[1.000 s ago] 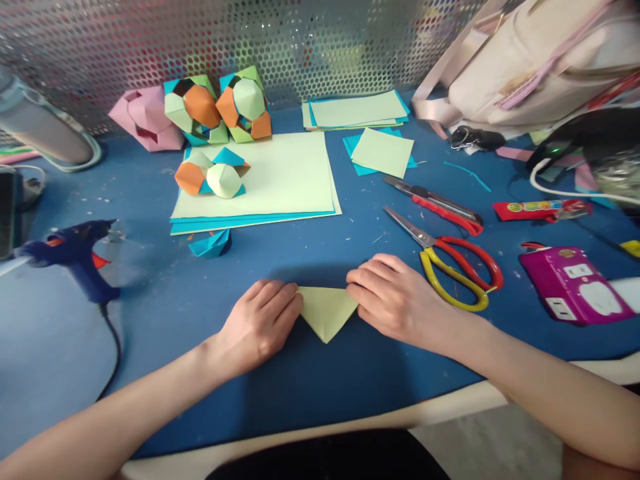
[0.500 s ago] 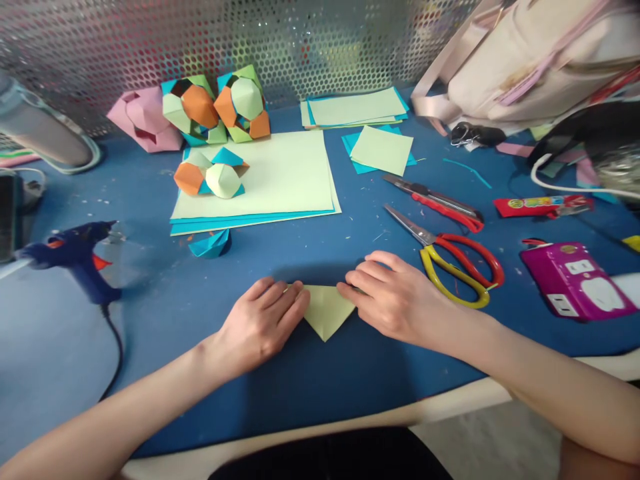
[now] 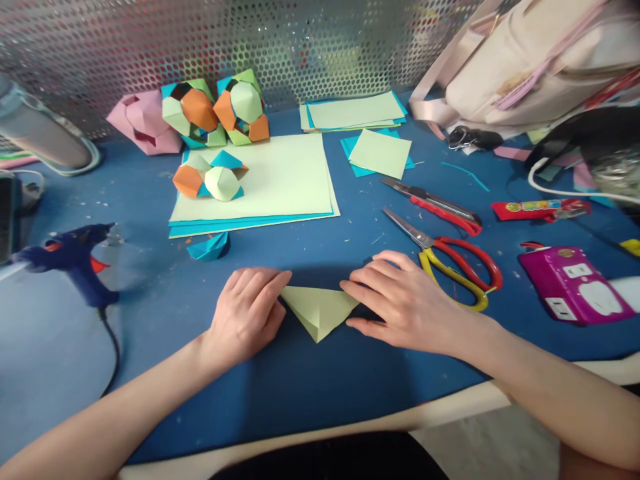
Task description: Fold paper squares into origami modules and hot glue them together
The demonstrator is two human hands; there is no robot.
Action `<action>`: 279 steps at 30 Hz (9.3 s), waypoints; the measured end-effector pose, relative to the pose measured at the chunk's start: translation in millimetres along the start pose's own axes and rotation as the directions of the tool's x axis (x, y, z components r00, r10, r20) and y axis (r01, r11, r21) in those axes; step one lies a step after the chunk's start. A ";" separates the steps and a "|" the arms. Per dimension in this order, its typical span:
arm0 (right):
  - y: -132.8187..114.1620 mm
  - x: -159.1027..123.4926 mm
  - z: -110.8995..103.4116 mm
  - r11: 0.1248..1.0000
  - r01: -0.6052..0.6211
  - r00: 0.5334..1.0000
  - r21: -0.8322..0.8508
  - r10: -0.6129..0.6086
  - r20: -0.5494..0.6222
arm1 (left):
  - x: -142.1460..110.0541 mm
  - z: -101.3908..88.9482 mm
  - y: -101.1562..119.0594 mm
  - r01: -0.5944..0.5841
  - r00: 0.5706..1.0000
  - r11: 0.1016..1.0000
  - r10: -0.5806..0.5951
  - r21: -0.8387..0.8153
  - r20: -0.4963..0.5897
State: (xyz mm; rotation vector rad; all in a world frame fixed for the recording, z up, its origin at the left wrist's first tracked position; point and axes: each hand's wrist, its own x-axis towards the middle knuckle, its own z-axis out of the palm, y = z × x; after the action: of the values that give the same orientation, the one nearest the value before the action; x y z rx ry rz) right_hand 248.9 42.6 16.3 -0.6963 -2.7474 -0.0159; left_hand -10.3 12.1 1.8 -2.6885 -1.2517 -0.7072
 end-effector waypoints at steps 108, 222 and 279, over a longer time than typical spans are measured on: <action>2.4 11.2 14.3 0.225 -0.547 0.739 0.806 0.582 0.339 | 3.7 4.4 6.9 0.504 0.656 -0.020 -0.642 -0.863 0.398; -56.0 55.3 27.5 -0.122 -0.198 0.668 0.973 0.709 0.225 | -8.9 5.8 23.0 0.313 0.731 -0.373 -0.492 -0.873 0.472; -54.8 51.3 43.1 0.026 -0.186 0.668 0.982 0.737 0.107 | -12.1 -0.1 25.6 0.385 0.723 -0.217 -0.533 -0.897 0.439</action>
State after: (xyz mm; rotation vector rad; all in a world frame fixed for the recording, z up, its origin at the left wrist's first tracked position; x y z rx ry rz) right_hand 167.9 21.7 -6.2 -0.9690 -1.3172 1.4149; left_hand 2.0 -13.4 -0.8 -2.4629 -2.4655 -2.8958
